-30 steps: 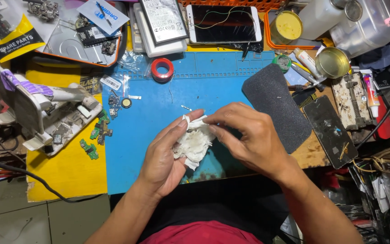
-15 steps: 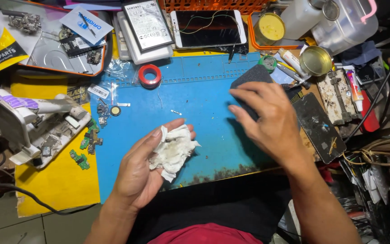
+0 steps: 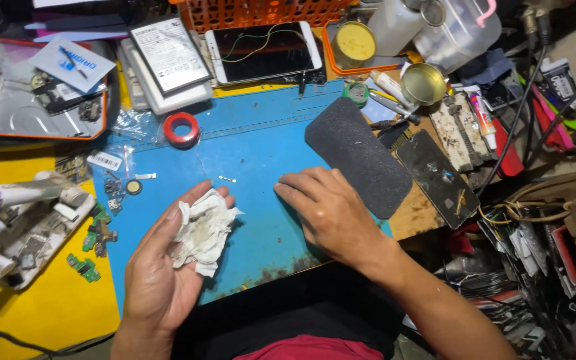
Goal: Cleaning small electronic components and a small screen/glass piece using a cloth and cleaning solution on a repair bench.
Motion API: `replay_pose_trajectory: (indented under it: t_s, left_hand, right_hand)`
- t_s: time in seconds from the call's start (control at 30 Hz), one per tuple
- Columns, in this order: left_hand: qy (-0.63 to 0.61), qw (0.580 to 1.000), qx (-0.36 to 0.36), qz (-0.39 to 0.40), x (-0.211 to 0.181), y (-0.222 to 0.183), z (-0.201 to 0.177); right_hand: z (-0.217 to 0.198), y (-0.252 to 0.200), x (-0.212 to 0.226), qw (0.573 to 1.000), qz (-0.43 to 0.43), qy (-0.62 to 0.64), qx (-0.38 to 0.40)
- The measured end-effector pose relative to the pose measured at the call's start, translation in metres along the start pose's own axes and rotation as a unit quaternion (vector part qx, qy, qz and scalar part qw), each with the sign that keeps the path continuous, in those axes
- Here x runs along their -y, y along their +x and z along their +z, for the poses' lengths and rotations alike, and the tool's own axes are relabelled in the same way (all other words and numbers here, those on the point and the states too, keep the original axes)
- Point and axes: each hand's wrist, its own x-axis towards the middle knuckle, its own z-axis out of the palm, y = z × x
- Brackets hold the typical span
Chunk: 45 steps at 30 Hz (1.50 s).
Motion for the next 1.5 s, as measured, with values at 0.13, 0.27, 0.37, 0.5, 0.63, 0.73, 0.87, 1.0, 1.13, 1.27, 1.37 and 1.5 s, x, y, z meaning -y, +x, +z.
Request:
replay_pose_trajectory:
  t_s: [0.13,0.27,0.37,0.5,0.63,0.73,0.87,1.0,1.13,1.27,1.37,1.5]
  left_hand:
    - [0.033,0.999,-0.005,0.002,0.001,-0.001,0.008]
    - [0.057,0.998,-0.007,0.019,0.005,0.005,0.005]
    - [0.106,0.994,0.024,0.023,0.006,0.013,-0.012]
    - [0.191,0.978,0.066,0.056,0.007,0.021,-0.027]
    - [0.406,0.897,0.090,0.150,0.007,0.028,-0.040]
    - [0.494,0.839,0.088,0.209,0.006,0.022,-0.037]
    - [0.545,0.809,0.046,0.216,-0.001,0.010,-0.022]
    - [0.571,0.767,0.030,0.291,-0.003,0.013,-0.031]
    - [0.536,0.743,0.058,0.396,-0.009,0.017,-0.044]
    - [0.522,0.748,0.054,0.406,-0.013,0.015,-0.054]
    - [0.525,0.735,0.049,0.427,-0.015,0.014,-0.060]
    - [0.575,0.685,0.014,0.447,-0.012,0.022,-0.063]
  right_hand:
    - [-0.003,-0.007,-0.001,0.999,0.026,0.025,-0.005]
    - [-0.024,-0.014,-0.023,0.997,0.047,0.036,-0.056]
    - [-0.050,-0.024,-0.065,0.987,0.107,0.002,-0.121]
    - [-0.068,-0.040,-0.119,0.963,0.257,-0.079,-0.003]
    - [-0.066,-0.033,-0.134,0.972,0.211,-0.103,-0.010]
    - [-0.048,-0.020,-0.151,0.981,0.165,-0.104,-0.008]
    - [-0.048,0.010,-0.151,0.920,0.331,-0.174,0.113]
    - [-0.054,0.026,-0.149,0.879,0.387,-0.185,0.208]
    - [-0.054,0.025,-0.154,0.851,0.389,-0.239,0.260]
    - [-0.055,0.021,-0.151,0.851,0.385,-0.250,0.256]
    - [-0.056,0.012,-0.143,0.860,0.369,-0.263,0.237]
    - [-0.056,0.022,-0.076,0.980,0.163,-0.112,0.005]
